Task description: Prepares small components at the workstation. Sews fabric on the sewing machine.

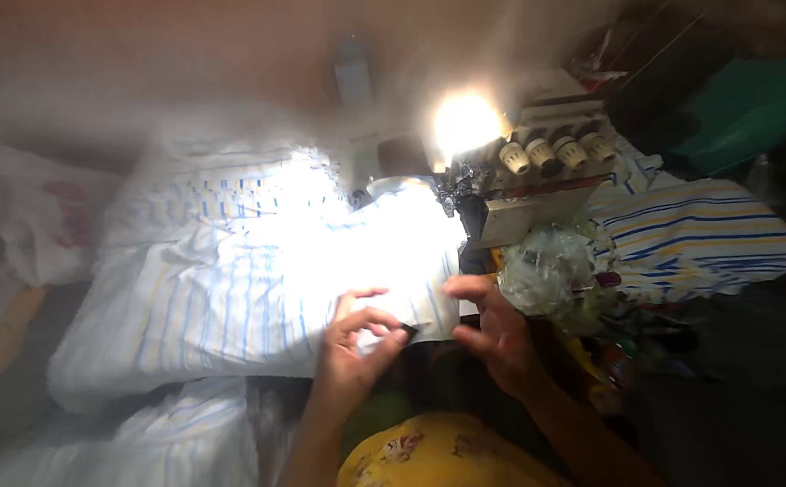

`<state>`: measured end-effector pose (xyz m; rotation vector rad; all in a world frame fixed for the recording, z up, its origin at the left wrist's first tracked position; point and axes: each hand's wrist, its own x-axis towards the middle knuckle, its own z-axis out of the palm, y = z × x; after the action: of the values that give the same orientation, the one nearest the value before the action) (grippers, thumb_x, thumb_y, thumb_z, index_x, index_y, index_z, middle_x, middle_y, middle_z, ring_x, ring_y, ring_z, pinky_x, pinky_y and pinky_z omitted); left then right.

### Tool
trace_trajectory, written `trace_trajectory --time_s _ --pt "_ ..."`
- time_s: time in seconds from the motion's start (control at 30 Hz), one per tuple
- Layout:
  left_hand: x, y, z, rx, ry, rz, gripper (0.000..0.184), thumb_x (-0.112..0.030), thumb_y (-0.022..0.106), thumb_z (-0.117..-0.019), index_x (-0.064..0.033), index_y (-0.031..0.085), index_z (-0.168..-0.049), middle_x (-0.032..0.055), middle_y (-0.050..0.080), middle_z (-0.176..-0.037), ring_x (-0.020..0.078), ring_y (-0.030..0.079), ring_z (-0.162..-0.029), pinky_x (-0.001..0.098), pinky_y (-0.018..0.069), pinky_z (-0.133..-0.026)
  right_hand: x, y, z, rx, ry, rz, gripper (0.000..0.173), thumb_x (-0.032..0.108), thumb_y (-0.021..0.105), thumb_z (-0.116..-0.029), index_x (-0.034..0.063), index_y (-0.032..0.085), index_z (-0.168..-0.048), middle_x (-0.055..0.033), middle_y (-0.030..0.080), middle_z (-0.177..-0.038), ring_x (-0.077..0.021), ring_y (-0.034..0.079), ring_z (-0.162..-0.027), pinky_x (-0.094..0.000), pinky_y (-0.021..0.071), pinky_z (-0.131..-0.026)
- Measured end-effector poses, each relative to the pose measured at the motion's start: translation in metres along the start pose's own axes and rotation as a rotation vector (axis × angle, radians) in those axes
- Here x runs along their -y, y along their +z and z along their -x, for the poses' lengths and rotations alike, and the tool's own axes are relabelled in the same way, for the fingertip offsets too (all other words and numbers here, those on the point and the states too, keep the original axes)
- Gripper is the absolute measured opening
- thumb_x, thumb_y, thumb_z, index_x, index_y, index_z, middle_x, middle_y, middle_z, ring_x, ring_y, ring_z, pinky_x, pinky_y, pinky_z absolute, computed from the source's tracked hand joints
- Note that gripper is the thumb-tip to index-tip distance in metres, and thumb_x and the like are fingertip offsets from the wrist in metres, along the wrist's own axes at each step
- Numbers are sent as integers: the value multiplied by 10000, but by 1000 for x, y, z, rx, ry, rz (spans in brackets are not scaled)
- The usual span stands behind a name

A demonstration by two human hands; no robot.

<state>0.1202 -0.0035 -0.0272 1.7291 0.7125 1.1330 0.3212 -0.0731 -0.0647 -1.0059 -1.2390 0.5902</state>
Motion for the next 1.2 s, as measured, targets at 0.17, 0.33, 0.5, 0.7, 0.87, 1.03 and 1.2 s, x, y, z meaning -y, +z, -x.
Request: trace_trajectory --time_s 0.17,0.33,0.5,0.7,0.87,1.03,1.2 --pt "31 -65 -79 -66 -56 -278 124 -38 641 -835 20 674 -939 52 632 -1170 -21 627 -901 154 543 -724 -7 -4 -34 -292 727 -344 188 24 408 -1046 -27 536 -1175 -3 629 -906 -52 649 -703 -224 578 -655" --pt "34 -56 -125 446 -298 -551 140 -5 690 -902 104 670 -987 139 653 -929 114 589 -828 264 496 -771 -15 -4 -33 -107 629 -455 231 67 392 -1016 82 603 -1108 99 644 -731 53 517 -531 -124 428 -488" --pt "27 -80 -149 304 149 -439 62 -18 593 -819 14 628 -859 -61 586 -780 -96 509 -675 86 433 -620 -25 -3 -32 -211 507 -524 285 87 408 -1021 178 639 -883 121 632 -694 52 546 -549 -124 469 -524" --pt "20 -54 -184 156 134 -570 109 64 621 -876 152 645 -935 276 618 -1182 278 596 -1045 401 494 -878 -27 8 -27 -275 564 -608 303 48 392 -1029 114 652 -888 57 676 -733 14 612 -595 -143 523 -571" --pt "13 15 -134 236 -15 -233 140 -10 678 -823 -3 665 -962 -33 663 -829 -32 629 -747 148 545 -699 -21 0 -10 -337 559 -445 282 54 435 -1033 140 666 -897 113 673 -713 44 598 -570 -125 510 -542" --pt "26 36 -142 26 205 -450 94 -52 678 -890 23 712 -935 73 716 -883 21 674 -787 168 557 -743 -27 -2 -6 -314 549 -432 245 61 457 -1030 120 667 -918 93 678 -726 27 612 -585 -140 528 -569" --pt "24 62 -122 30 495 -750 167 -208 709 -871 -48 753 -851 118 731 -896 233 685 -934 389 516 -861 -31 2 -6 -330 541 -444 232 58 478 -1024 110 670 -905 85 671 -720 21 606 -586 -145 525 -571"
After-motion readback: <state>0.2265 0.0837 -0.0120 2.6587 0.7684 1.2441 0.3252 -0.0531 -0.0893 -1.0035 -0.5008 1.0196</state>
